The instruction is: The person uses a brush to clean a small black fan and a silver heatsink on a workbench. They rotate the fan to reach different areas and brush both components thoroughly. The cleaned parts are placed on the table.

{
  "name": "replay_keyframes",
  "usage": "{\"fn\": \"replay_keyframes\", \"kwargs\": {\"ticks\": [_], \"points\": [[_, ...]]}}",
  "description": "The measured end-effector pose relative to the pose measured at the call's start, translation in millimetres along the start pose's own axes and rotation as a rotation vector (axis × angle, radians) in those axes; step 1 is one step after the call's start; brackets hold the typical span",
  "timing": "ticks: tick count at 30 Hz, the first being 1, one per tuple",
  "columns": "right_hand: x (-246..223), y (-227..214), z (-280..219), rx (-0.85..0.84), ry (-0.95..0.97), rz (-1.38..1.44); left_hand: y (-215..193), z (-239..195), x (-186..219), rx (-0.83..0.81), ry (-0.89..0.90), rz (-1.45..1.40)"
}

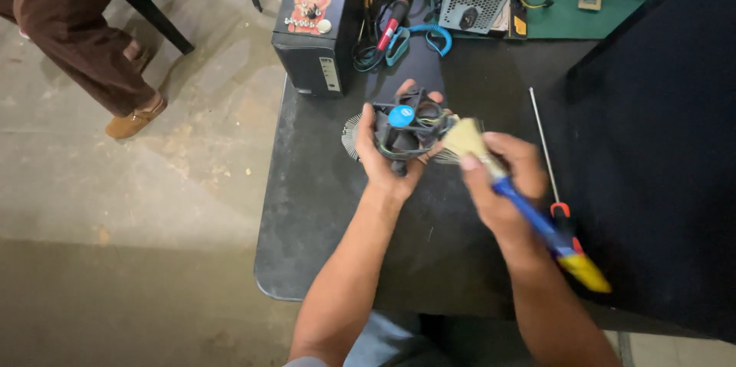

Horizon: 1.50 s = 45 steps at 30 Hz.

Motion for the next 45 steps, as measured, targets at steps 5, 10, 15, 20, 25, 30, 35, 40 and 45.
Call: {"fn": "replay_keyframes", "kwargs": {"ticks": [5, 10, 15, 20, 25, 30, 35, 40, 45], "points": [[-27, 25, 22, -0.157, -0.073, -0.103, -30, -1, 9, 0.226, 0.083, -0.021], [-42, 22, 21, -0.109, -0.154, -0.114, -14, -4, 4, 0.196, 0.072, 0.064], [2, 25, 31, -0.272, -0.035, -0.172, -23, 4, 18, 0.041, 0.164, 0.146], [-9, 12, 39, -0.272, -0.071, -0.003, 20, 4, 10, -0.206, 0.082, 0.227], [-15, 25, 36, -0.427, -0.111, 0.069, 36, 1, 17, -0.319, 0.052, 0.291], [-1, 25, 30, -0.392, 0.022, 0.164, 40, 0, 13, -0.395, -0.048, 0.295], [12, 12, 30, -0.296, 0.070, 0.159, 46, -3, 6, -0.419, -0.061, 0.306], [23, -13, 28, -0.195, 0.109, 0.211, 36, 1, 13, -0.346, -0.019, 0.309], [23, -25, 29, -0.155, 0.123, 0.282, 28, 4, 37, -0.272, 0.088, 0.242]]}}
Point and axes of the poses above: each hand's wrist, its own z-axis towards the middle knuckle, its own y-axis out of the palm, x = y × z, the point moved 10 cm from there along z, towards the middle knuckle, and after that the axes turned 14 degrees about -x, right-handed, at the moved point
